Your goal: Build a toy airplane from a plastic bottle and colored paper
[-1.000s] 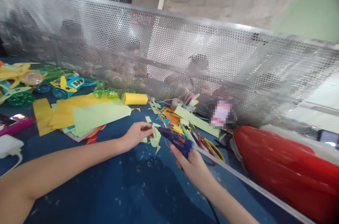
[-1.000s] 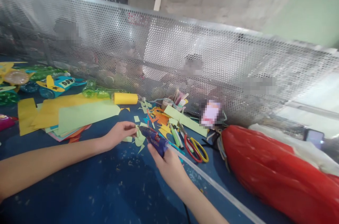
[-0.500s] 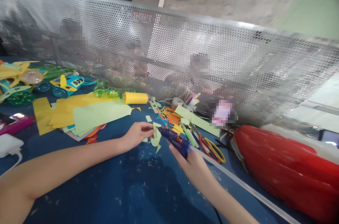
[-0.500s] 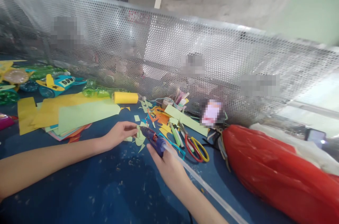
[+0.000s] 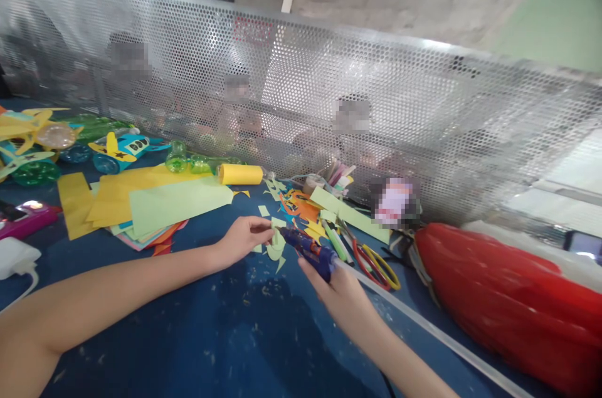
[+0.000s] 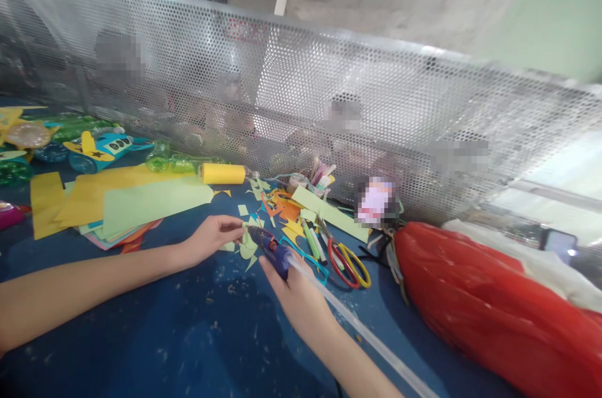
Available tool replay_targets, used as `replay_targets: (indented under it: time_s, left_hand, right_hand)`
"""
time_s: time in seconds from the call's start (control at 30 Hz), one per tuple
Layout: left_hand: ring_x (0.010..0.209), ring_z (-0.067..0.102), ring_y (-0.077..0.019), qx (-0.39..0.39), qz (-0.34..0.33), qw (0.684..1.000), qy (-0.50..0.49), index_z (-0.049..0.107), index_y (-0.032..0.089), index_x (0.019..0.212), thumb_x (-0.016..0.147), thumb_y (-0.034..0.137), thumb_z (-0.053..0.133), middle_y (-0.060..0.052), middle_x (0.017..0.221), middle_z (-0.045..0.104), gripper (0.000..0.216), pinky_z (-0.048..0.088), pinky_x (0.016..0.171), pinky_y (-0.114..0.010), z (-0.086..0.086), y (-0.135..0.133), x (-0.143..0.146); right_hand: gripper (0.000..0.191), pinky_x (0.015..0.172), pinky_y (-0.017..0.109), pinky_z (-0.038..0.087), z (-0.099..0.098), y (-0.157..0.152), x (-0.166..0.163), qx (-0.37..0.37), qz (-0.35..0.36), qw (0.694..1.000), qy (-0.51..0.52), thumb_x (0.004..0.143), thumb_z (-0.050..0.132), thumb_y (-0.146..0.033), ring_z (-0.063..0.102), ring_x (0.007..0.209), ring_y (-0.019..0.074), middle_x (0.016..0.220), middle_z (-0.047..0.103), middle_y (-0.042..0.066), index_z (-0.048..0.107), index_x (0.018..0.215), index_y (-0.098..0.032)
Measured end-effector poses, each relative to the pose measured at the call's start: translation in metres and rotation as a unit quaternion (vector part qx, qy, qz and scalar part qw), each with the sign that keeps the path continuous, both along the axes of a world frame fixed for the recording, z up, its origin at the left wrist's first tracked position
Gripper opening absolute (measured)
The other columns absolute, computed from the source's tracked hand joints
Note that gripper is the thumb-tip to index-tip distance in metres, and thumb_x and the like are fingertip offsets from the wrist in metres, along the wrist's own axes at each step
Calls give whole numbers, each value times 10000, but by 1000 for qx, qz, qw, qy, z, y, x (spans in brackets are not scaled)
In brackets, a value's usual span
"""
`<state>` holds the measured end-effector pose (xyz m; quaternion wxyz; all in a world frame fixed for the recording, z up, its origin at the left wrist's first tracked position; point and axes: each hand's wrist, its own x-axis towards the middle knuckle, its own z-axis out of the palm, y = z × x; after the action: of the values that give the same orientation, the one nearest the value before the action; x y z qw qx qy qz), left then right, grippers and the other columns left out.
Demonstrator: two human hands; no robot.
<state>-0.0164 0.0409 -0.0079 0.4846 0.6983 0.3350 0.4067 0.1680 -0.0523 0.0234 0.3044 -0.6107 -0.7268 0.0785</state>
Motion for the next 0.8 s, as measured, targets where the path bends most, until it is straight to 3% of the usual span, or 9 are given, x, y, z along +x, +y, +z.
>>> replay_targets:
  time_s: [0.37, 0.6, 0.8]
  left_hand:
    - [606, 555, -119, 3, 5, 1000, 19, 629, 135, 676, 785, 268, 537, -1, 617, 604, 194, 418, 587, -199, 4, -3, -1]
    - [610, 554, -122, 29, -22, 999, 13, 625, 135, 675, 801, 292, 526, -8, 620, 595, 224, 422, 597, -208, 1, -2, -1]
    - [616, 548, -124, 23, 0, 1000, 19, 629, 138, 673, 788, 310, 538, -8, 627, 599, 226, 405, 587, -206, 1, 0, -2]
  right_hand:
    - [296, 601, 318, 483, -1, 0, 0, 7, -2, 1000, -5, 824, 479, -434, 640, 733, 249, 694, 659, 62, 643, 834, -188]
    - [269, 621, 320, 495, 4, -2, -1, 17, 7, 1000, -13, 838, 463, -399, 643, 831, 262, 765, 676, 77, 645, 862, -203]
    - [301, 651, 322, 503, 1, 0, 0, 13, -1, 1000, -19, 832, 463, -419, 646, 838, 263, 814, 687, 88, 655, 875, -190]
